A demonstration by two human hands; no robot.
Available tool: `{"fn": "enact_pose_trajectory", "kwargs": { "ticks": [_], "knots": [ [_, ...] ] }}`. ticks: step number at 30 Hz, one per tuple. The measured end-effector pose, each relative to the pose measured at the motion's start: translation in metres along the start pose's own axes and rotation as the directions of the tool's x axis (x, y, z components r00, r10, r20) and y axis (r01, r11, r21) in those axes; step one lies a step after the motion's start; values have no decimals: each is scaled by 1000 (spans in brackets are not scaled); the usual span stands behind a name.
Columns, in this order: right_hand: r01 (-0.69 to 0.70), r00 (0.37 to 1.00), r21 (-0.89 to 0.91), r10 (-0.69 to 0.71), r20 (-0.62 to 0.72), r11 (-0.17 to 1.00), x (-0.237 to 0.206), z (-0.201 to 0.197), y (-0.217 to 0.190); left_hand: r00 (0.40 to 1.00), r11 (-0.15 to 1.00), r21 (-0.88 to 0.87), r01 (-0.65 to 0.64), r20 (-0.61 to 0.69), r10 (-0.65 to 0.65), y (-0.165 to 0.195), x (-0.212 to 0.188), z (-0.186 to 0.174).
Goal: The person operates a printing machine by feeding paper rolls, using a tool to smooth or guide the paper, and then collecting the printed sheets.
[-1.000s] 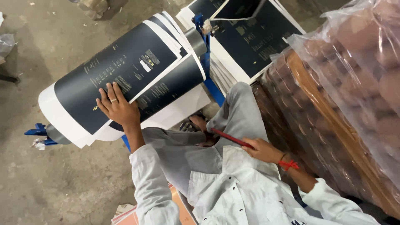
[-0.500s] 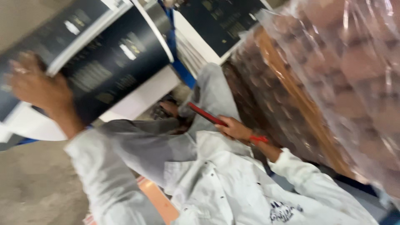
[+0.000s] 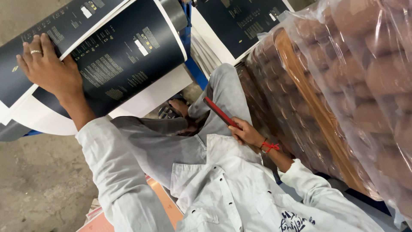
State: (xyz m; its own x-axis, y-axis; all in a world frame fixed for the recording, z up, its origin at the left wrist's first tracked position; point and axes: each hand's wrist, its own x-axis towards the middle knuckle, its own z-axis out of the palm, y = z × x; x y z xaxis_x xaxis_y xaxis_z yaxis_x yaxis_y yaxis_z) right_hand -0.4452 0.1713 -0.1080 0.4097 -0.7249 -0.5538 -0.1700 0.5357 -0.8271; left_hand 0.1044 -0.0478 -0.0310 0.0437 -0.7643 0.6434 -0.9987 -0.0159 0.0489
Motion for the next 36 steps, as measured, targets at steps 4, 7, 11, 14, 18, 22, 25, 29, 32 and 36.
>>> {"fn": "enact_pose_trajectory", "kwargs": {
  "ticks": [4,7,11,14,18,22,25,29,32,36],
  "knots": [
    [-18,1000,17,18,-1,1000,0,0,-2,1000,1000,7,13,-19,-13,1,-3,2],
    [0,1000,25,0,6,1000,1,1,-5,999,999,28,29,-18,-28,2,-6,3],
    [-1,1000,37,0,16,999,1,1,-6,999,999,-3,44,-14,-44,3,-11,4],
    [3,1000,31,-4,18,1000,1,1,-6,999,999,0,39,-15,-39,5,-15,3],
    [-3,1000,18,3,11,1000,1,1,-7,999,999,-6,41,-16,-41,7,-17,2],
    [-17,1000,14,17,-3,1000,1,1,-7,998,999,-9,41,-39,-41,9,-17,1],
    [-10,1000,19,10,-8,1000,3,1,-6,998,997,-19,69,-12,-69,11,-16,2],
    [-37,999,35,38,-16,999,4,2,-3,994,995,-16,103,-18,-103,16,-19,1],
    [-52,998,32,53,-32,998,4,2,-4,994,994,1,107,-28,-106,18,-22,0],
    [-31,999,26,31,-29,999,6,3,-5,993,994,24,107,-52,-106,23,-30,-2]
  ]
}}
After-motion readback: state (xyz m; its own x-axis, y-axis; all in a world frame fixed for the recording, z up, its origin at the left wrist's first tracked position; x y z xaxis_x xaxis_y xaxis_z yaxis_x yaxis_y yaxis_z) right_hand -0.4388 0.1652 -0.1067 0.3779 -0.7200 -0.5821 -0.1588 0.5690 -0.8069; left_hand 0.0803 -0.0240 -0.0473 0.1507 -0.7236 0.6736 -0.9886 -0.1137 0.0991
